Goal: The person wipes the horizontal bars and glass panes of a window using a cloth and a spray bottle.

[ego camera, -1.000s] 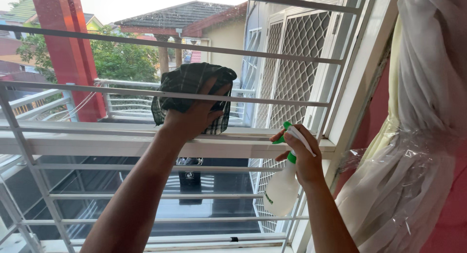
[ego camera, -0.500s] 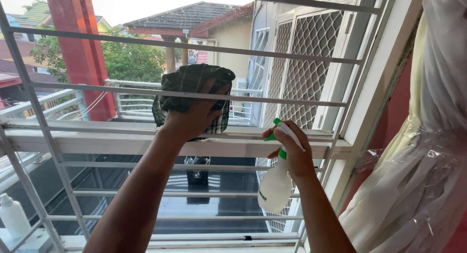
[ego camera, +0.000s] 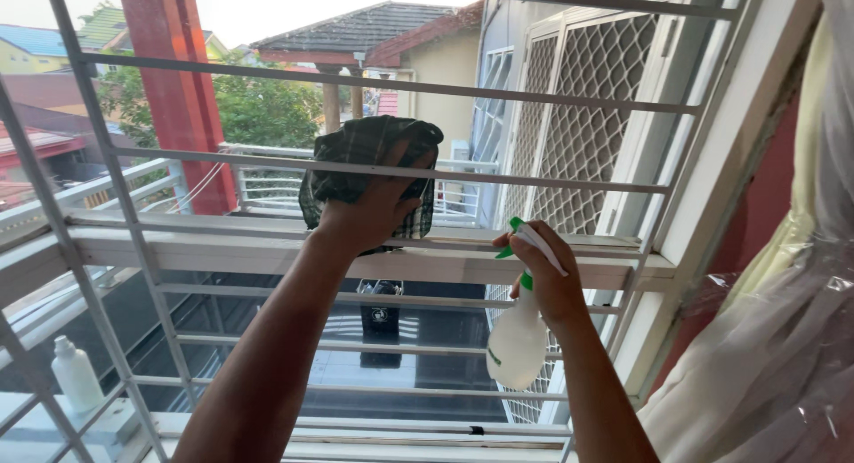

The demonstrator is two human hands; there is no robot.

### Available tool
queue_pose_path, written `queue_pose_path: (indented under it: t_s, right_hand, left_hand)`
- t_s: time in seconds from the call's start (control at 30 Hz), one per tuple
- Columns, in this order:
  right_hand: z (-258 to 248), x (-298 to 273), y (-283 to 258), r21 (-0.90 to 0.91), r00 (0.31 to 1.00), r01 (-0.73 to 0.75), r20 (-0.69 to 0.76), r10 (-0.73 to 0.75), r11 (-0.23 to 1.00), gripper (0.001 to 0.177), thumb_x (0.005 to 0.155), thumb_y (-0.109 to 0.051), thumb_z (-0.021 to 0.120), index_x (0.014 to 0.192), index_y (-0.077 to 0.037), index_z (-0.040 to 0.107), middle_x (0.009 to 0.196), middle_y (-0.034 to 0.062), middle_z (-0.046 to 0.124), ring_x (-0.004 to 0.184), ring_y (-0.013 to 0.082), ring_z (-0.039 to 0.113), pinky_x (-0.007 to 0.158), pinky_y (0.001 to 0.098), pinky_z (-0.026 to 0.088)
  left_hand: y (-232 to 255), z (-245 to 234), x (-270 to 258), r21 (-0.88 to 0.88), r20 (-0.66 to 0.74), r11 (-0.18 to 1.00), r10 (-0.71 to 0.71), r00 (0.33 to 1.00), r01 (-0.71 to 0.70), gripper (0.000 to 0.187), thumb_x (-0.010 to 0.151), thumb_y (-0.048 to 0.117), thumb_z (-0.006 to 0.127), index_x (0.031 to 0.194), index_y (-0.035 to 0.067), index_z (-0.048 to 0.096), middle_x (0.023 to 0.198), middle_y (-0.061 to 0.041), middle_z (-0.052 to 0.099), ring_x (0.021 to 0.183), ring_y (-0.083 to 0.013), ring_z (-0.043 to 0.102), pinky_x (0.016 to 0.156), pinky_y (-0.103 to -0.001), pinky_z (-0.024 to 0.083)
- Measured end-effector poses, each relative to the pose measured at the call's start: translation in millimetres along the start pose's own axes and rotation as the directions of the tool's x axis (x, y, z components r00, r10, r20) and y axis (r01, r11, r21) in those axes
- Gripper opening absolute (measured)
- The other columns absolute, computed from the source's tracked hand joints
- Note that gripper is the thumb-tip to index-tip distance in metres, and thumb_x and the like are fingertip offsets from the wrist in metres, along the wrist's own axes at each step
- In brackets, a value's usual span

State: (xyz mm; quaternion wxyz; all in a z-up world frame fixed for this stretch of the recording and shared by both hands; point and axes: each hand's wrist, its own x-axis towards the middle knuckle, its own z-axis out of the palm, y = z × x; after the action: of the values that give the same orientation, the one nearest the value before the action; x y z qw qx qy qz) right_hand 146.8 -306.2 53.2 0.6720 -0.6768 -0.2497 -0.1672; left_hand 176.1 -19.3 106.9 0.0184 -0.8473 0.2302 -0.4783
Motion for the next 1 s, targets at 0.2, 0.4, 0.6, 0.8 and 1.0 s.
queue_pose_path:
  t_s: [0.2,0.4,0.6,0.8,1.0]
  right_hand:
    - [18.7,-16.6,-7.4,-0.037,1.0,-0.013,0.014,0.013,0.999,0.02,0.096,-0.026,0.059,0.103,-0.008,0.066,0.098,0.0076,0.076,0.067,0.0124,0.066,0.047,0.0302,0.055]
    - [20.7,-14.4,-4.7,-0.003,0.998,0.049,0.043,-0.048,0.999,0.02,0.098,-0.025,0.059,0.104,-0.009,0.067,0.098,0.0075,0.075,0.069,0.0123,0.065,0.05,0.0294,0.054]
    - [20.6,-11.4,-2.7,-0.009,0.997,0.04,0.067,-0.039,0.999,0.017,0.095,-0.024,0.058,0.1,-0.009,0.065,0.099,0.0073,0.075,0.073,0.0109,0.068,0.046,0.0288,0.056]
    - [30.7,-10.7,1.7,0.003,0.993,0.067,0.101,-0.067,0.998,0.016,0.095,-0.024,0.058,0.1,-0.01,0.063,0.101,0.0076,0.075,0.073,0.0117,0.067,0.045,0.0287,0.054]
    - [57.2,-10.0,4.1,-0.047,0.996,0.048,0.08,-0.044,0.998,0.02,0.096,-0.027,0.059,0.101,-0.009,0.065,0.1,0.0067,0.076,0.065,0.0146,0.064,0.046,0.0279,0.054]
  left_hand:
    - [-16.0,-18.6,-25.9,-0.124,0.029,0.991,-0.048,0.998,0.052,0.067,0.096,0.039,0.068,0.157,0.031,0.043,0.166,-0.012,0.026,0.149,-0.0411,0.031,0.118,-0.062,0.031]
    - [-21.6,-33.0,-31.9,-0.096,0.029,0.994,-0.04,0.999,0.043,0.064,0.095,0.037,0.071,0.154,0.031,0.048,0.167,-0.008,0.03,0.152,-0.0376,0.031,0.122,-0.059,0.033]
    - [-22.5,-35.4,-36.0,0.023,-0.034,0.999,-0.021,0.999,0.022,0.064,0.093,0.037,0.073,0.152,0.029,0.049,0.163,-0.014,0.028,0.148,-0.0432,0.027,0.116,-0.064,0.029]
    - [-28.5,-35.7,-38.7,-0.036,0.028,0.997,-0.067,0.997,0.068,0.065,0.094,0.036,0.071,0.154,0.03,0.047,0.165,-0.012,0.026,0.15,-0.0415,0.028,0.118,-0.061,0.03]
    - [-37.4,-37.9,-41.2,0.017,0.034,0.999,-0.05,0.998,0.049,0.066,0.095,0.039,0.068,0.155,0.03,0.043,0.164,-0.012,0.024,0.149,-0.0433,0.027,0.116,-0.063,0.027]
